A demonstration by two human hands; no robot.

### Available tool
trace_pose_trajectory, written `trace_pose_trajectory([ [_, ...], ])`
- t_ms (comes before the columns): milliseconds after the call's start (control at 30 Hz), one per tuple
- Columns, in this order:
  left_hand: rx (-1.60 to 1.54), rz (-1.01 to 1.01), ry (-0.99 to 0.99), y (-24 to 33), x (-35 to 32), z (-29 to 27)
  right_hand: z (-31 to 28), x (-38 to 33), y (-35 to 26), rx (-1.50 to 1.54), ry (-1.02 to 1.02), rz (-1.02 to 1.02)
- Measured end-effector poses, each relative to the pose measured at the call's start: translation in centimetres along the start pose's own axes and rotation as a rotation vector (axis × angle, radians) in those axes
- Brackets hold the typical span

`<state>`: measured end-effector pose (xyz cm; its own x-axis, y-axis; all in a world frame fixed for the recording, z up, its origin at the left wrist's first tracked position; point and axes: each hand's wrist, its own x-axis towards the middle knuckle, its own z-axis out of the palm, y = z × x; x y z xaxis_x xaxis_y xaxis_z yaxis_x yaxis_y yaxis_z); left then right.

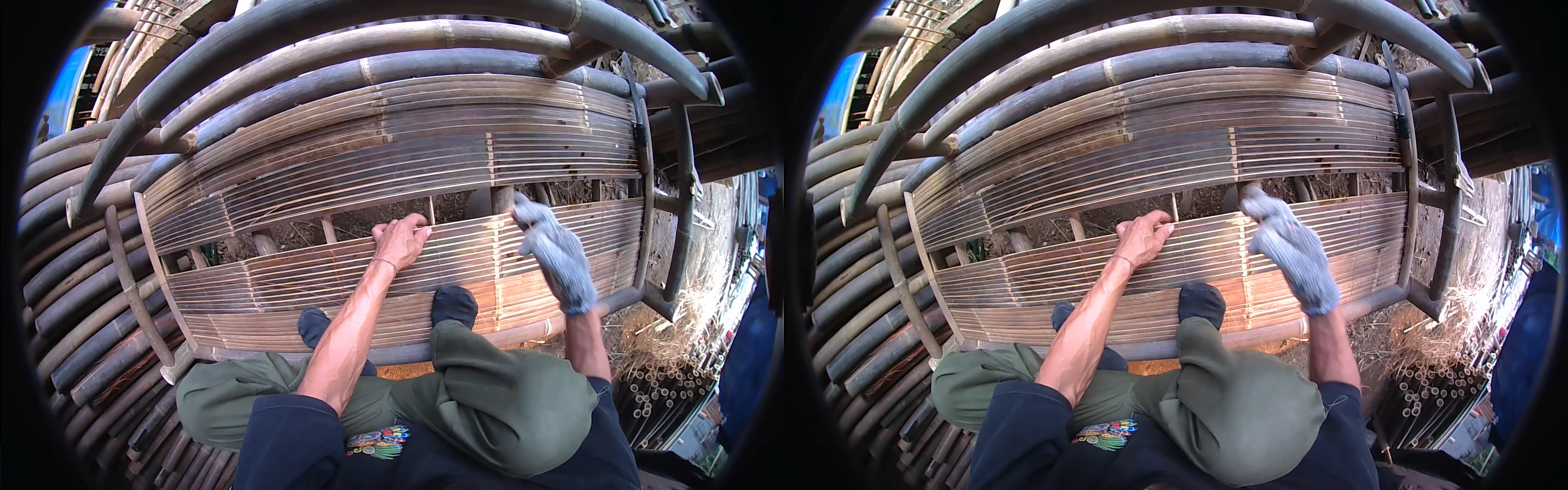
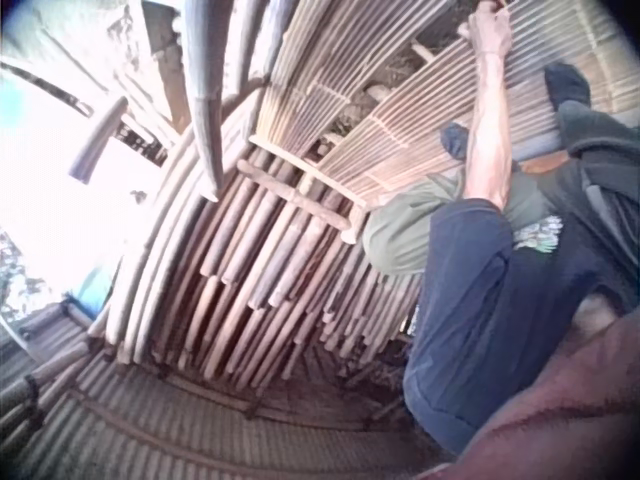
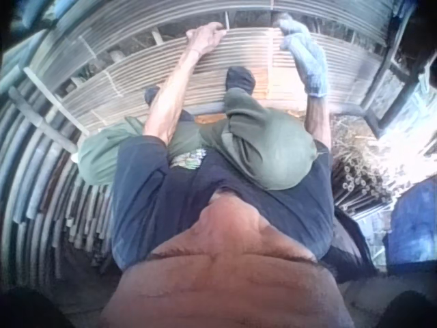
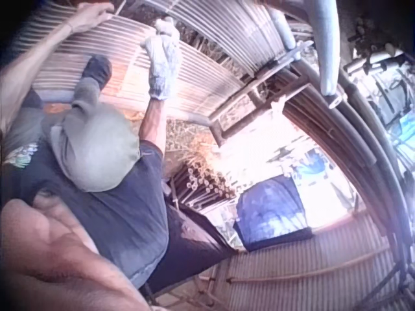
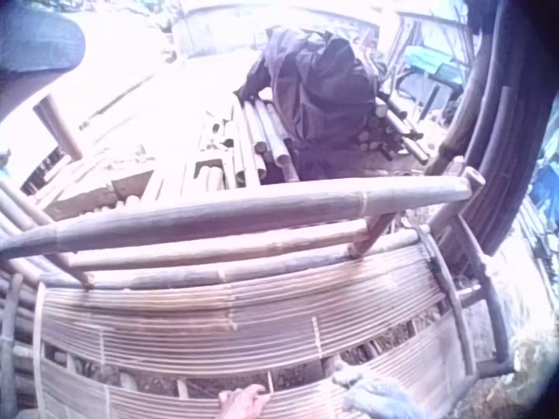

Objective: The person weaves thin bamboo strips into a larger bamboo frame using both hands. They interlace the strips through the vertical supports and occasionally use a wooden tool to press the woven section tight.

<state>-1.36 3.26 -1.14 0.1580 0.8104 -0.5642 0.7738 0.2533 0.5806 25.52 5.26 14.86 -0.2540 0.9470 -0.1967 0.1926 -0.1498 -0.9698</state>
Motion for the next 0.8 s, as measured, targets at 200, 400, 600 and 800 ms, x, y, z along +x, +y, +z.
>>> trace_pose_trajectory([
  [200, 0.081, 0.000, -0.122, 0.7, 0.0, -0.7, 6.5, 9.8, 2.2, 0.551, -0.068, 0.300],
  [400, 0.112, 0.033, -0.161, 0.7, 0.0, -0.8, 7.5, 4.1, 10.3, -1.033, -0.532, 0.174],
  [600, 0.040, 0.103, -0.054, 0.4, -0.2, 0.4, 12.8, 0.1, 9.8, -0.947, -0.396, -0.149],
  [800, 0.059, 0.119, 0.093, -0.1, -0.6, 0.6, 6.9, -1.5, 12.0, -0.771, -0.542, -0.027],
])
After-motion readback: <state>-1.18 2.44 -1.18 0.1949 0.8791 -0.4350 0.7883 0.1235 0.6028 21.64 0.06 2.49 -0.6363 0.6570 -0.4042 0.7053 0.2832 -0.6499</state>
